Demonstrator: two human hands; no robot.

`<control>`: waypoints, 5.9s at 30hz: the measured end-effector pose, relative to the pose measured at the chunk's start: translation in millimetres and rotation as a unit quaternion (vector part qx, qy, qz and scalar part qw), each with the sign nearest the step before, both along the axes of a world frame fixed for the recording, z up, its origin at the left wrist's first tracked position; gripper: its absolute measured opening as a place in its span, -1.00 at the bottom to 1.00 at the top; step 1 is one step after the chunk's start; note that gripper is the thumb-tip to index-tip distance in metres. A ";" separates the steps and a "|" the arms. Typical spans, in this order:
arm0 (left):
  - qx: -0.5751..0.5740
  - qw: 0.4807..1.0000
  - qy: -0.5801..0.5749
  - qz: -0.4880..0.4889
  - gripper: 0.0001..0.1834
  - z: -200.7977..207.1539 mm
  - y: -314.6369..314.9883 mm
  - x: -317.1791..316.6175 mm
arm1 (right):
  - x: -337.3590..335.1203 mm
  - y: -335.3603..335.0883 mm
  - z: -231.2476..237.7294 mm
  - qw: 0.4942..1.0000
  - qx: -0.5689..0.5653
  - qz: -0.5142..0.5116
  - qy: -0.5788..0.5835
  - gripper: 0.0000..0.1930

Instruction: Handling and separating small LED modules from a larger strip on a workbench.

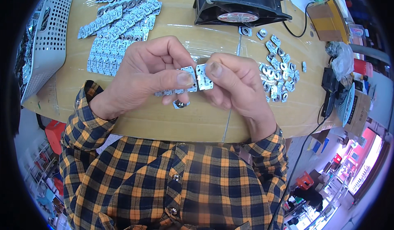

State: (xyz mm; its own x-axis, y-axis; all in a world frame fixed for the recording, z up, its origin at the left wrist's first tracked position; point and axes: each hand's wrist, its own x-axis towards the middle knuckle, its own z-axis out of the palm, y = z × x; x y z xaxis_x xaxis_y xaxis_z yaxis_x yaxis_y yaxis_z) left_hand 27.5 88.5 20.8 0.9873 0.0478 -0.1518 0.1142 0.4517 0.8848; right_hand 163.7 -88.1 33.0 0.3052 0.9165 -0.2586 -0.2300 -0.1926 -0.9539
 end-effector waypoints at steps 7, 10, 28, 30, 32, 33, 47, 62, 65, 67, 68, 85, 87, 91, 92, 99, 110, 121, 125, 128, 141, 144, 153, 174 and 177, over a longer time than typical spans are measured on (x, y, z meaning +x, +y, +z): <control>0.141 0.981 -0.079 0.107 -0.81 -8.4 -8.1 -1.9 | -9.2 11.0 -8.8 0.989 0.016 -0.114 0.094 -0.66; 0.309 0.930 -0.150 0.130 -0.78 -9.1 -3.7 -0.3 | -9.2 11.0 -9.9 0.993 0.002 -0.116 -0.008 -0.67; 0.433 0.857 -0.211 0.182 -0.75 -12.4 -6.1 0.2 | -12.2 11.2 -9.7 0.991 -0.014 -0.129 -0.040 -0.67; 0.449 0.849 -0.220 0.172 -0.75 -12.1 -5.7 0.3 | -9.9 9.5 -8.7 0.992 0.001 -0.123 -0.022 -0.69; 0.442 0.850 -0.233 0.165 -0.75 -13.0 -4.3 0.8 | -8.3 9.8 -5.4 0.990 -0.018 -0.112 -0.087 -0.67; 0.443 0.850 -0.231 0.165 -0.75 -12.5 -3.9 -0.5 | -7.3 10.0 -4.9 0.990 -0.018 -0.111 -0.086 -0.67; 0.230 0.966 -0.083 0.087 -0.81 -4.5 -5.9 -3.9 | 0.8 4.5 -8.5 0.941 0.047 -0.025 -0.333 -0.66; 0.141 0.988 -0.029 0.058 -0.81 -7.0 -7.0 1.4 | -6.0 6.5 -3.2 0.963 -0.026 -0.017 -0.266 -0.73; 0.189 0.978 -0.031 0.081 -0.82 -5.5 -8.0 0.9 | -7.2 8.9 -2.1 0.970 -0.013 -0.058 -0.234 -0.73; 0.158 0.986 0.008 0.054 -0.82 -1.2 -1.6 -1.1 | -7.4 9.4 -2.9 0.970 -0.023 -0.064 -0.233 -0.74; 0.126 0.991 0.046 0.024 -0.82 0.2 0.5 -1.1 | -7.4 8.9 -2.9 0.969 -0.034 -0.073 -0.233 -0.74; 0.274 0.947 -0.123 0.112 -0.82 -11.5 -9.5 -3.5 | -10.1 10.5 -11.2 0.988 0.026 -0.154 0.005 -0.68; 0.327 0.929 -0.131 0.114 -0.82 -13.3 -9.3 -2.9 | -10.6 10.8 -12.1 0.989 0.020 -0.138 -0.040 -0.66; 0.437 0.862 -0.191 0.173 -0.83 -13.8 -11.4 -1.4 | -11.0 9.2 -10.6 0.991 0.008 -0.126 -0.038 -0.66; 0.451 0.850 -0.201 0.180 -0.83 -13.1 -11.7 -1.6 | -11.0 9.2 -9.8 0.992 0.006 -0.124 -0.034 -0.66; 0.414 0.872 -0.153 0.210 -0.85 -13.0 -13.1 -3.5 | -13.3 10.5 -8.8 0.990 0.000 -0.140 -0.011 -0.67; 0.370 0.907 -0.126 0.157 -0.84 -8.0 -5.6 -6.2 | -4.1 6.2 -6.0 0.974 -0.013 -0.142 -0.176 -0.69; 0.180 0.969 -0.071 0.152 -0.79 -8.8 -13.3 -3.5 | -6.6 4.7 -2.4 0.965 0.004 -0.086 -0.248 -0.70; 0.306 0.940 -0.069 0.135 -0.83 -10.2 -11.5 -6.3 | -5.7 5.5 -9.8 0.966 0.020 -0.140 -0.216 -0.72; 0.358 0.910 -0.141 0.158 -0.86 -9.1 -14.9 -5.6 | -9.2 7.3 -9.9 0.962 0.024 -0.154 -0.226 -0.71; 0.425 0.873 -0.163 0.175 -0.87 -13.0 -5.4 -0.6 | -7.6 7.9 -6.8 0.964 0.000 -0.135 -0.230 -0.72; 0.324 0.903 -0.165 0.229 -0.88 -11.1 -8.4 1.4 | -7.9 7.2 -7.9 0.958 0.029 -0.077 -0.275 -0.69; 0.183 0.977 -0.046 0.100 -0.85 -7.7 -10.0 -1.6 | -8.6 6.2 -5.6 0.963 0.044 -0.088 -0.252 -0.74; 0.008 0.999 -0.020 0.028 -0.83 -3.2 -2.3 0.6 | -11.8 7.0 -2.7 0.990 0.045 -0.093 0.098 -0.68; -0.044 0.998 -0.027 0.036 -0.83 -6.6 -3.8 0.6 | -9.4 9.2 -3.9 0.969 0.063 -0.092 0.220 -0.66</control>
